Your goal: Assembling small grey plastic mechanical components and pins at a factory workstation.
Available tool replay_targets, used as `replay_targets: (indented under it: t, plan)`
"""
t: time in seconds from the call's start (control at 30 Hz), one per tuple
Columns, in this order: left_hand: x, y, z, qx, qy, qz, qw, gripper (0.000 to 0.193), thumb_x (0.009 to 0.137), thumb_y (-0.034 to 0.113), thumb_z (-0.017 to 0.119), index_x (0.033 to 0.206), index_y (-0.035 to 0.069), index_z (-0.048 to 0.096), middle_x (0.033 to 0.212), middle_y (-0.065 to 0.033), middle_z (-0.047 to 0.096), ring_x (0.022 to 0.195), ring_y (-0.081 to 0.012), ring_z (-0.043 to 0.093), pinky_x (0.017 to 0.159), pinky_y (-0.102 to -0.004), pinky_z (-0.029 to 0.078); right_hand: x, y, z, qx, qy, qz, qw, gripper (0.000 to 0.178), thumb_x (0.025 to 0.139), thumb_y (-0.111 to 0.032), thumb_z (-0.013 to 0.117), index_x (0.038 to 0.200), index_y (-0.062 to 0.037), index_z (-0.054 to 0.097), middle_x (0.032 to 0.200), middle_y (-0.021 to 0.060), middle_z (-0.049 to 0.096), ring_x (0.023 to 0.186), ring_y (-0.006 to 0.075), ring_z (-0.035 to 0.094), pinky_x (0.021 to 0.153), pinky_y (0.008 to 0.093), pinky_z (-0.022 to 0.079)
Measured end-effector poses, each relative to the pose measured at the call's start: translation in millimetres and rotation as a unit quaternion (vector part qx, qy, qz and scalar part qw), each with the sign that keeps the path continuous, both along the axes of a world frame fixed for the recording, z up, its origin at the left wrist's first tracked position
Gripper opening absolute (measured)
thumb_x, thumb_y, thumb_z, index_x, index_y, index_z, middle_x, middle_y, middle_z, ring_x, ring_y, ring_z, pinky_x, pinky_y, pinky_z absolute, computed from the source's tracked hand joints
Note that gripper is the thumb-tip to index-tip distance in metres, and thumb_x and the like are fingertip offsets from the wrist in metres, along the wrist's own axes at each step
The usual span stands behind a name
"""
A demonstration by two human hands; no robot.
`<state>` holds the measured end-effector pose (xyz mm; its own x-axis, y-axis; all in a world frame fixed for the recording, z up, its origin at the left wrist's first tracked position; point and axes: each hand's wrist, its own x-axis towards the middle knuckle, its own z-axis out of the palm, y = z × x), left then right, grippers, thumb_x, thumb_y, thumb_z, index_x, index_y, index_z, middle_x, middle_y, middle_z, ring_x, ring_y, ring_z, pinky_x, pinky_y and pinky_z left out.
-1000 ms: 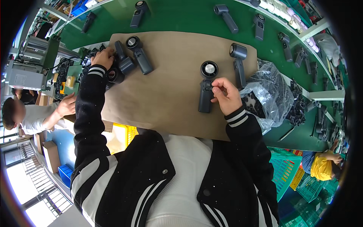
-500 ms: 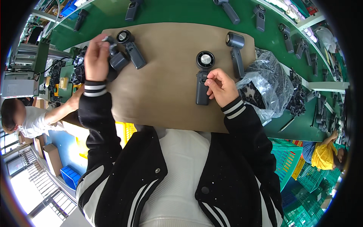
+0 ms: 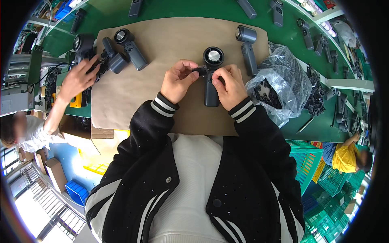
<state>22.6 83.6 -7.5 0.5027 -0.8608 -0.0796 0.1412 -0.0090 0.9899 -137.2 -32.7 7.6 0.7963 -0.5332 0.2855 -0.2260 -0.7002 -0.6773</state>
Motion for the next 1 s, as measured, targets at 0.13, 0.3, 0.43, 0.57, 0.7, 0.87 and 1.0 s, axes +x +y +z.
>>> replay_targets:
  t: [0.13, 0.3, 0.43, 0.57, 0.7, 0.87, 1.0]
  plan:
    - [-5.6, -2.4, 0.5, -0.026, 0.053, 0.015, 0.998, 0.026, 0.086, -0.006, 0.06, 0.111, 0.001, 0.064, 0.087, -0.0013, 0.06, 0.075, -0.0082, 0.054, 0.07, -0.0187, 0.044, 5.9, 4.0, -0.8, 0.031, 0.008, -0.043, 0.999, 0.014, 0.083, 0.001, 0.06, 0.095, -0.0052, 0.055, 0.092, 0.0044, 0.049, 0.084, 0.0177, 0.048, 0.074, 0.0269, 0.042]
    - [-11.7, -8.9, 4.4, -0.021, 0.031, 0.025, 0.999, 0.022, 0.086, -0.005, 0.061, 0.108, -0.001, 0.064, 0.087, -0.0018, 0.062, 0.077, -0.0086, 0.056, 0.072, -0.0188, 0.045, 9.1, 0.0, -9.3, 0.141, -0.073, -0.073, 0.985, 0.011, 0.082, -0.002, 0.062, 0.088, -0.0078, 0.056, 0.09, 0.0049, 0.05, 0.077, 0.0189, 0.049, 0.067, 0.0295, 0.043]
    - [-15.6, -9.0, 11.7, -0.03, 0.071, 0.051, 0.996, 0.021, 0.086, -0.004, 0.063, 0.106, -0.002, 0.066, 0.09, -0.0035, 0.065, 0.08, -0.0088, 0.058, 0.074, -0.0189, 0.046, 4.4, -13.5, -1.3, 0.244, -0.101, -0.064, 0.962, 0.013, 0.086, -0.001, 0.063, 0.095, -0.0049, 0.055, 0.089, 0.0024, 0.053, 0.073, 0.0095, 0.046, 0.065, 0.0212, 0.04]
    - [-21.6, -10.8, 19.8, -0.042, 0.09, 0.056, 0.993, 0.018, 0.086, -0.003, 0.065, 0.103, 0.0, 0.067, 0.092, -0.0046, 0.067, 0.081, -0.0089, 0.06, 0.075, -0.0189, 0.047, 1.4, -13.8, 2.3, 0.306, -0.086, 0.006, 0.948, 0.009, 0.088, -0.003, 0.063, 0.093, -0.0047, 0.055, 0.083, 0.0008, 0.053, 0.068, 0.0071, 0.045, 0.062, 0.0195, 0.039]
    - [-23.5, -11.3, 14.3, -0.022, 0.023, 0.054, 0.998, 0.013, 0.085, 0.0, 0.067, 0.098, 0.002, 0.069, 0.091, -0.0047, 0.067, 0.081, -0.0108, 0.06, 0.076, -0.0217, 0.047, 0.4, -16.8, 1.5, 0.326, -0.086, 0.008, 0.941, 0.007, 0.089, -0.005, 0.062, 0.09, -0.0045, 0.056, 0.076, -0.0005, 0.053, 0.065, 0.0065, 0.044, 0.06, 0.0191, 0.038]
    - [-25.0, -14.3, 4.8, 0.038, -0.193, 0.048, 0.979, 0.013, 0.083, 0.007, 0.068, 0.096, 0.004, 0.069, 0.088, -0.0047, 0.066, 0.081, -0.0157, 0.058, 0.077, -0.0275, 0.045, 1.5, -19.4, -3.6, 0.294, -0.061, -0.031, 0.953, 0.005, 0.09, -0.007, 0.061, 0.088, -0.0044, 0.057, 0.07, -0.0017, 0.052, 0.063, 0.0069, 0.044, 0.059, 0.0193, 0.037]
    - [-27.8, -16.0, 4.4, 0.091, -0.363, 0.056, 0.926, 0.017, 0.083, 0.013, 0.067, 0.099, 0.005, 0.068, 0.086, -0.0052, 0.065, 0.081, -0.0196, 0.057, 0.078, -0.0311, 0.043, 4.0, -18.3, -5.3, 0.254, -0.017, -0.06, 0.965, 0.005, 0.091, -0.008, 0.06, 0.088, -0.0046, 0.058, 0.068, -0.002, 0.053, 0.062, 0.0075, 0.045, 0.058, 0.0196, 0.037]
